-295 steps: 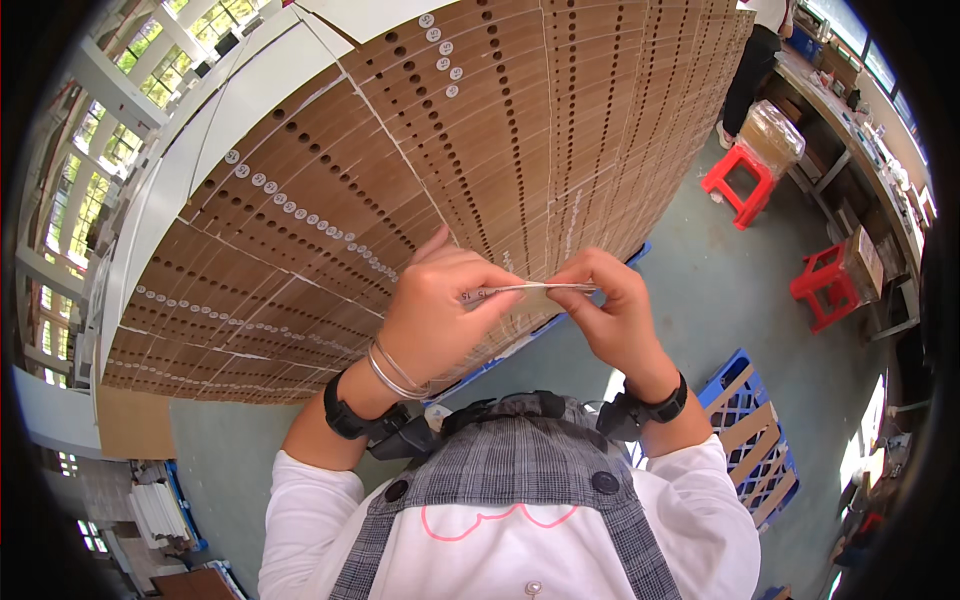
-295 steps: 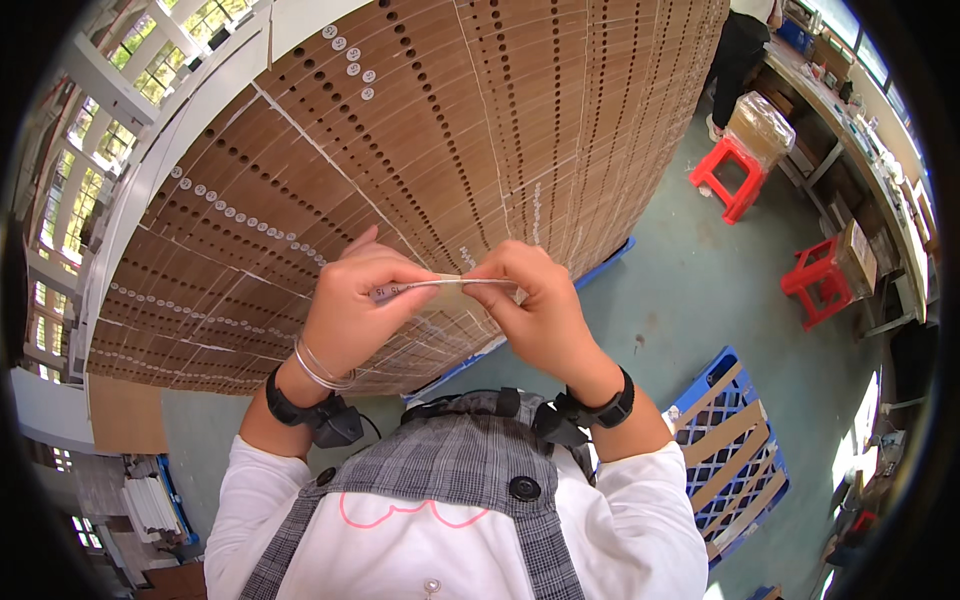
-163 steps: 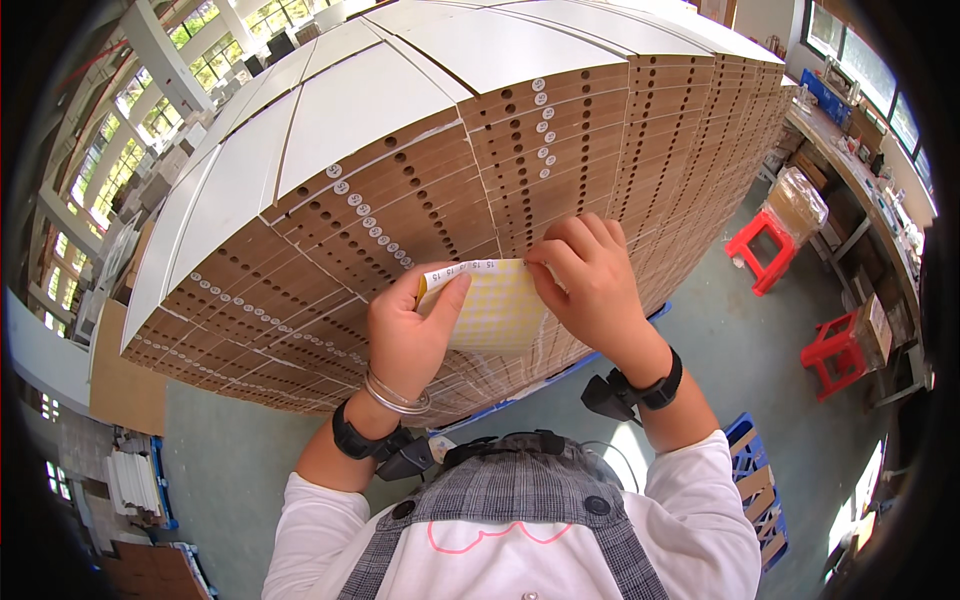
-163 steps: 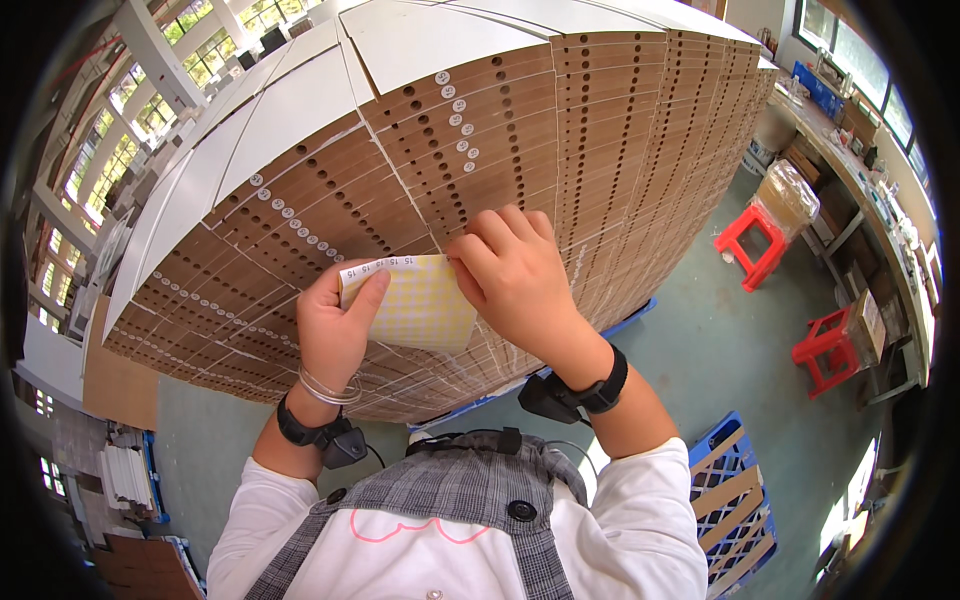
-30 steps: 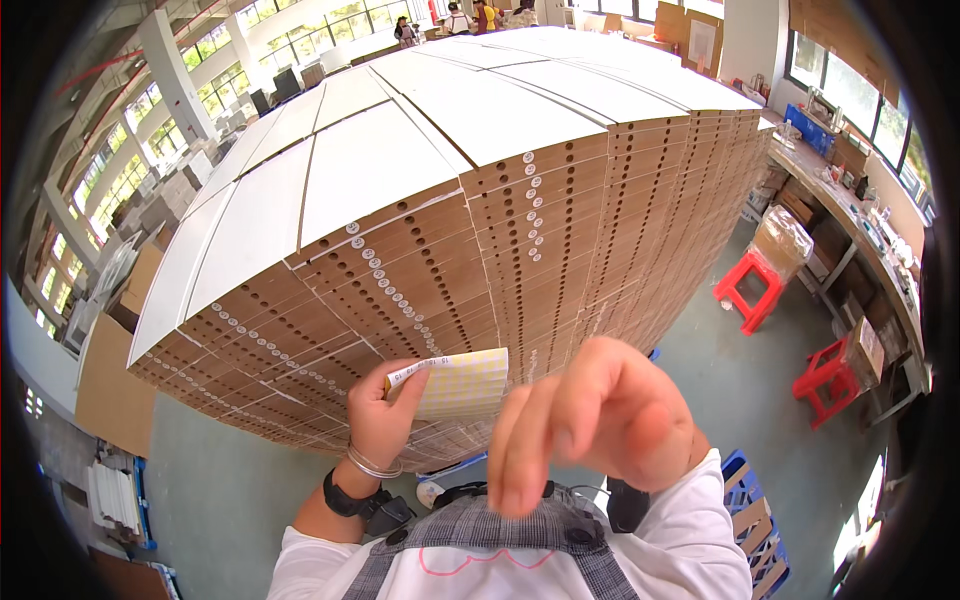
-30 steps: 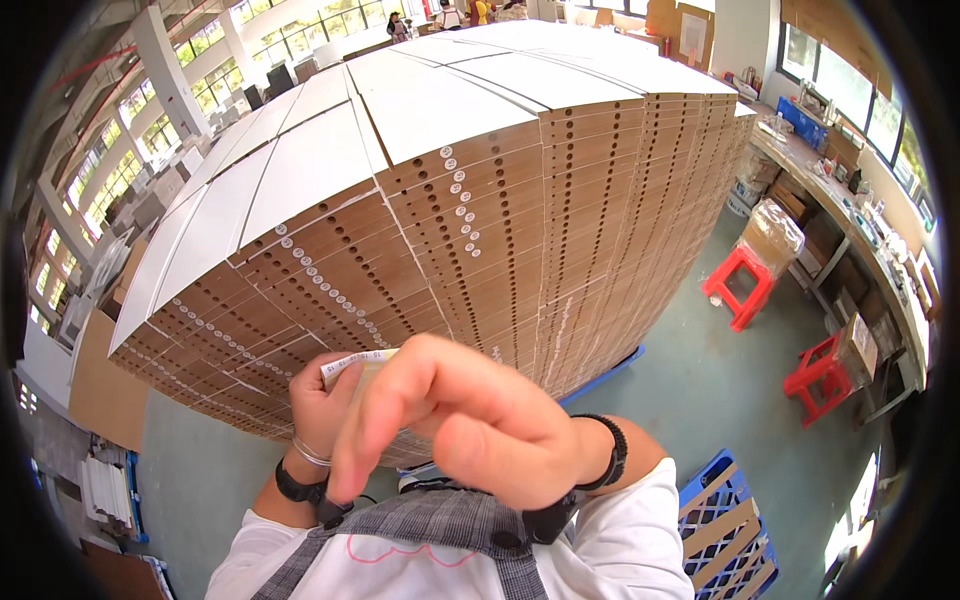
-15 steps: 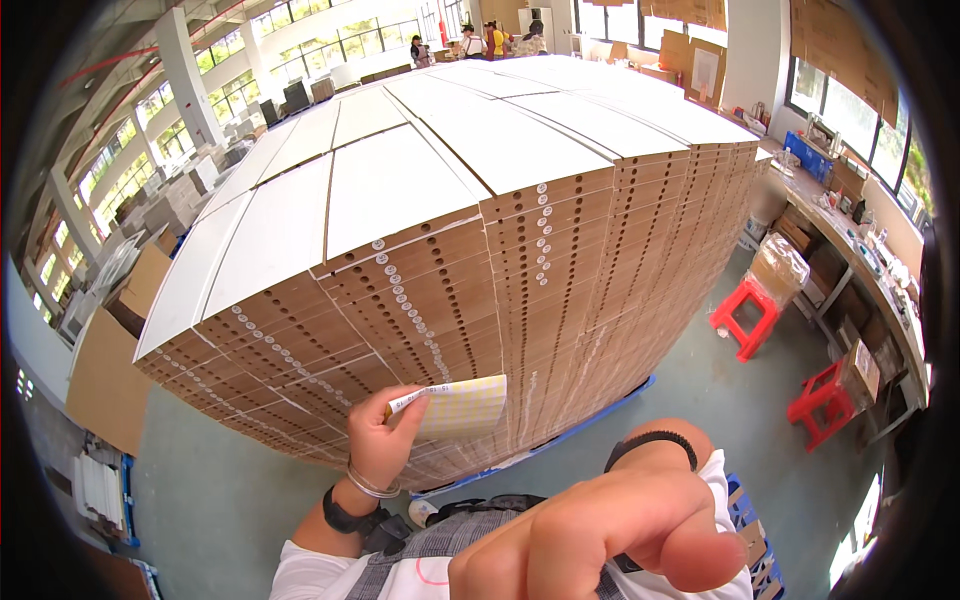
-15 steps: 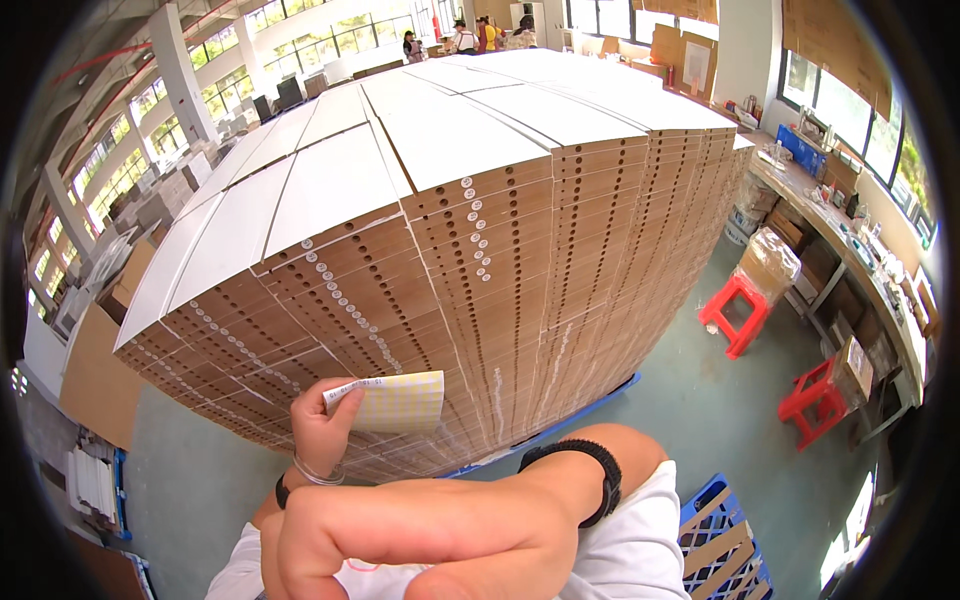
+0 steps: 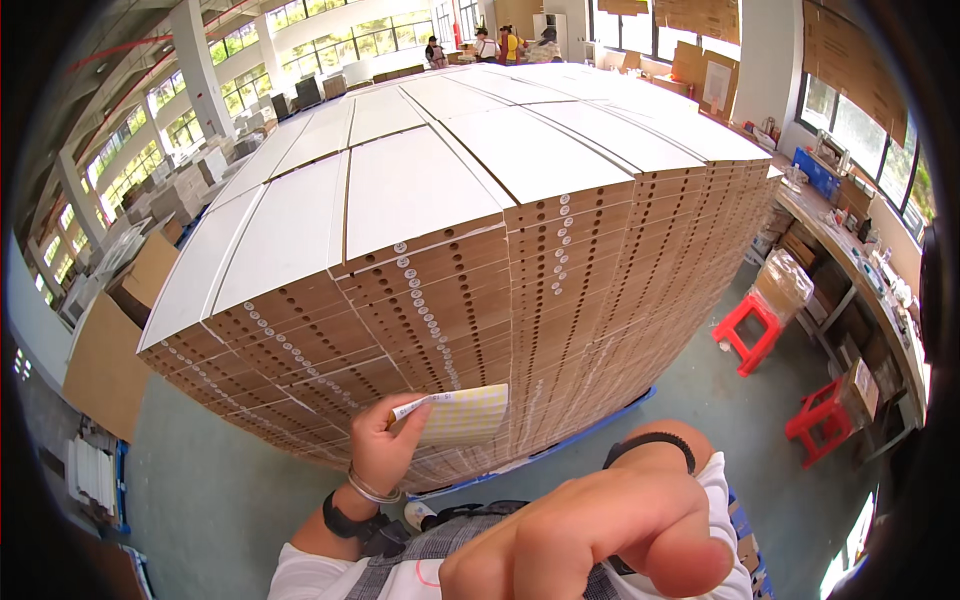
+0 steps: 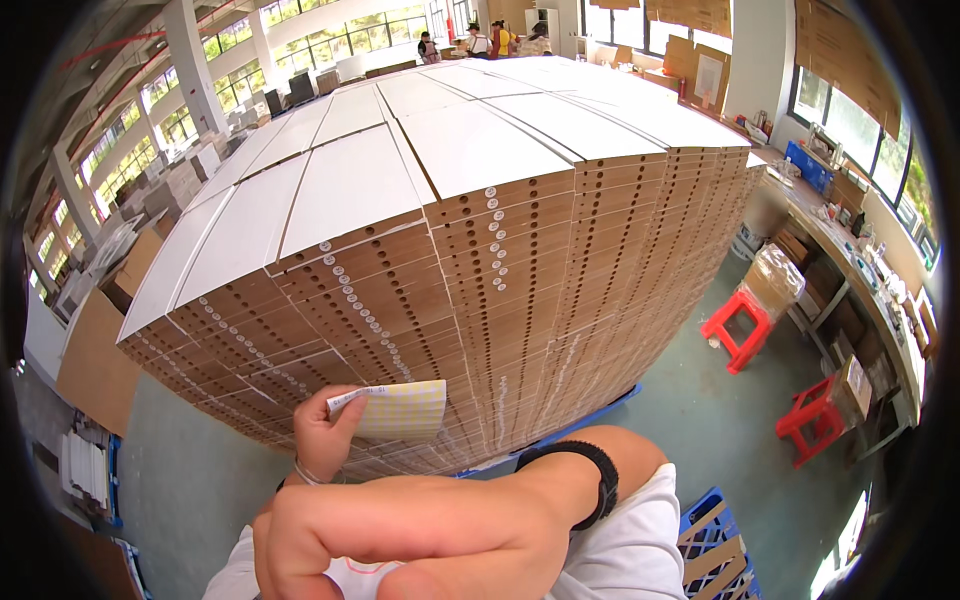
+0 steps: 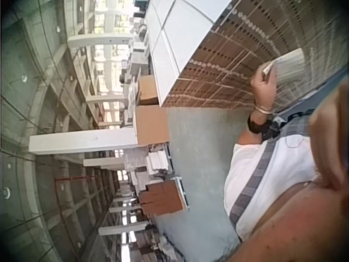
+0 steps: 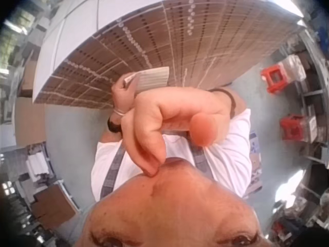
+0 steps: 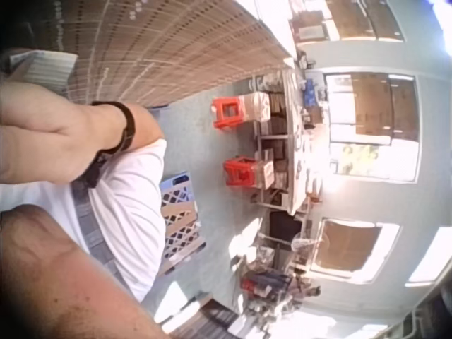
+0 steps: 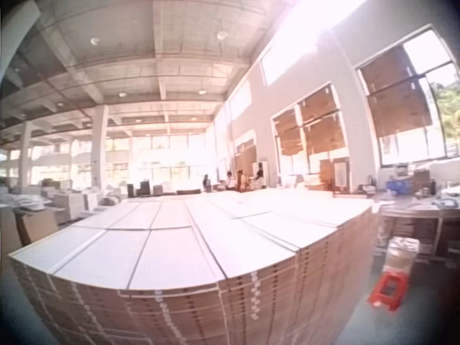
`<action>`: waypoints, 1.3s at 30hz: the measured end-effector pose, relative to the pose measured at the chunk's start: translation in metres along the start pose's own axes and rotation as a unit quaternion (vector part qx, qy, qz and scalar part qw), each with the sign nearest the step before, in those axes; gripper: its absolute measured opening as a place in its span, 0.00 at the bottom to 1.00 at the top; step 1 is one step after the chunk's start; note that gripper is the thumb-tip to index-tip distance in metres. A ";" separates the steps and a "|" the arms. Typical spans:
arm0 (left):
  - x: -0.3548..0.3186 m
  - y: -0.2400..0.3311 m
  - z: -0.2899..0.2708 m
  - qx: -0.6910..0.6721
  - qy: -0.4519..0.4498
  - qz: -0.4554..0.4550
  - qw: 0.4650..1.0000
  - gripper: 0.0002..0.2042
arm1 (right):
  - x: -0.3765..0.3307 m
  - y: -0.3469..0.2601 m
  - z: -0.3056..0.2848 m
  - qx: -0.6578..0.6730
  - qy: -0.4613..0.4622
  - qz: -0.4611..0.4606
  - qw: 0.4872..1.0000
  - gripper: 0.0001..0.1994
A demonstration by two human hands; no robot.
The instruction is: Applying circular numbered stickers to a large stack of boards in a manufacturing environment.
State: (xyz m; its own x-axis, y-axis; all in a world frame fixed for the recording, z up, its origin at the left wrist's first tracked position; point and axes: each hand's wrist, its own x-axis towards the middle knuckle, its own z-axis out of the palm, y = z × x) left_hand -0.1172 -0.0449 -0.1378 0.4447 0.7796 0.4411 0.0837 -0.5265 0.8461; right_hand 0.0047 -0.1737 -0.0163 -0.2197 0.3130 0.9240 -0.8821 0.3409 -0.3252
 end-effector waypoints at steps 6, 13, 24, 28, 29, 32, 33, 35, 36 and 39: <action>0.001 0.001 -0.001 0.013 -0.007 0.005 1.000 0.06 | -0.003 0.000 -0.010 0.031 -0.040 0.020 0.999 0.29; 0.002 0.001 0.001 0.005 -0.019 0.014 1.000 0.06 | -0.001 0.001 0.002 0.017 0.019 0.029 0.999 0.28; 0.001 -0.005 -0.001 0.006 -0.005 -0.019 1.000 0.07 | -0.003 0.004 -0.009 0.097 0.018 0.048 0.994 0.28; 0.002 -0.005 0.002 0.002 -0.016 -0.010 1.000 0.07 | 0.006 0.006 -0.005 0.023 0.016 0.018 0.999 0.28; 0.002 -0.006 0.001 0.004 -0.014 -0.010 1.000 0.07 | 0.006 0.006 -0.009 0.032 0.000 0.027 0.999 0.27; 0.003 -0.004 -0.001 0.009 -0.013 -0.009 1.000 0.07 | 0.004 0.001 -0.017 0.039 -0.018 0.041 0.998 0.27; 0.003 -0.004 0.000 0.010 -0.013 -0.010 1.000 0.07 | 0.003 -0.001 -0.019 0.035 -0.021 0.045 0.998 0.27; 0.004 -0.002 0.001 0.024 -0.017 -0.008 1.000 0.07 | 0.002 -0.001 -0.021 0.047 -0.022 0.034 0.998 0.27; 0.005 -0.002 0.002 0.023 -0.019 -0.008 1.000 0.07 | 0.002 -0.001 -0.021 0.058 -0.023 0.023 0.998 0.27; 0.006 -0.002 0.004 0.021 -0.021 0.003 1.000 0.06 | 0.002 0.002 -0.009 0.055 0.034 0.022 0.998 0.27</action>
State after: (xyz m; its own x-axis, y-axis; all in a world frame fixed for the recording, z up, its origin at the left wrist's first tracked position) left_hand -0.1110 -0.0407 -0.1386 0.4817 0.7622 0.4325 0.1178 -0.5454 0.8299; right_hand 0.0063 -0.1645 -0.0165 -0.2336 0.3865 0.8922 -0.9137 0.2266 -0.3374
